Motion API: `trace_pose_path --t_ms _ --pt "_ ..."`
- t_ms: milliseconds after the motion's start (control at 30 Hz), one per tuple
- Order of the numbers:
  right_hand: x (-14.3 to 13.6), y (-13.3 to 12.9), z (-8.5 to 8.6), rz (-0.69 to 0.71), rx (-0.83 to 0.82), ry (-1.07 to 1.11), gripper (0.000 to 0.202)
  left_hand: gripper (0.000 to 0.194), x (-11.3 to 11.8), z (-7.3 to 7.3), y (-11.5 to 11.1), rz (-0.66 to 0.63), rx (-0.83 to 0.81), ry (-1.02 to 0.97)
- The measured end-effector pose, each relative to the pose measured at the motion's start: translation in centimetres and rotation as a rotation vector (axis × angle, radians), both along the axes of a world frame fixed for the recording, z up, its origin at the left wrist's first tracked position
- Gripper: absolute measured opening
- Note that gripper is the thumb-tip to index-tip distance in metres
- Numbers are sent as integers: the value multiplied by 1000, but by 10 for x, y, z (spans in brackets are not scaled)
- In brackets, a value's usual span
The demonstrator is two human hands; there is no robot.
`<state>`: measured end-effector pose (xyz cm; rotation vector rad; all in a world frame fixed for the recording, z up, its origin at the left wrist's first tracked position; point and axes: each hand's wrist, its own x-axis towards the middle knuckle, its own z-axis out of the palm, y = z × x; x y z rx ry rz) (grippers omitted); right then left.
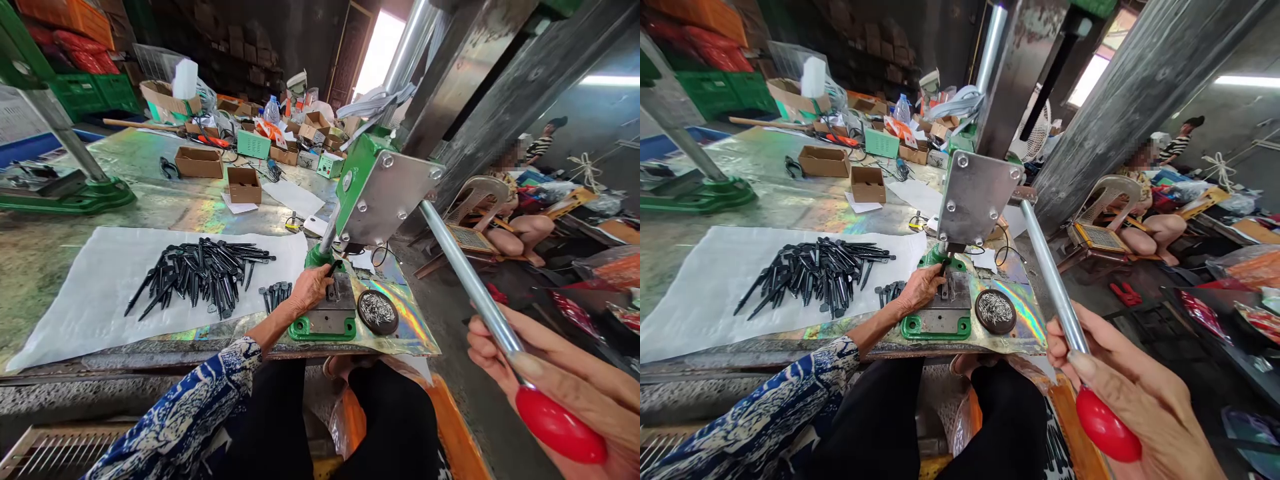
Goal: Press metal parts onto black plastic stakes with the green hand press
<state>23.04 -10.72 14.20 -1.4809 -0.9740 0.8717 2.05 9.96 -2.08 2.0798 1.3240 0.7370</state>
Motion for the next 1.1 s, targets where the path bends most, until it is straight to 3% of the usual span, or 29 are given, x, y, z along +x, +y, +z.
trace_pose_path --t_ms 100,200,467,733,933,1100 --pt "-7 8 8 103 -132 -2 42 10 1 2 1 -6 14 61" --pt "-19 18 10 205 -163 -37 37 11 2 1 2 -25 13 69" --pt "-32 31 -28 165 -210 -112 30 11 3 -7 6 -42 24 16" --pt "-41 57 -77 18 -121 -83 37 13 2 -1 3 -69 15 95" --pt "-38 61 -80 1 -164 -124 42 13 2 -4 2 -62 -5 88" --pt "-35 61 -82 -106 -100 -261 38 15 11 7 3 -102 28 92"
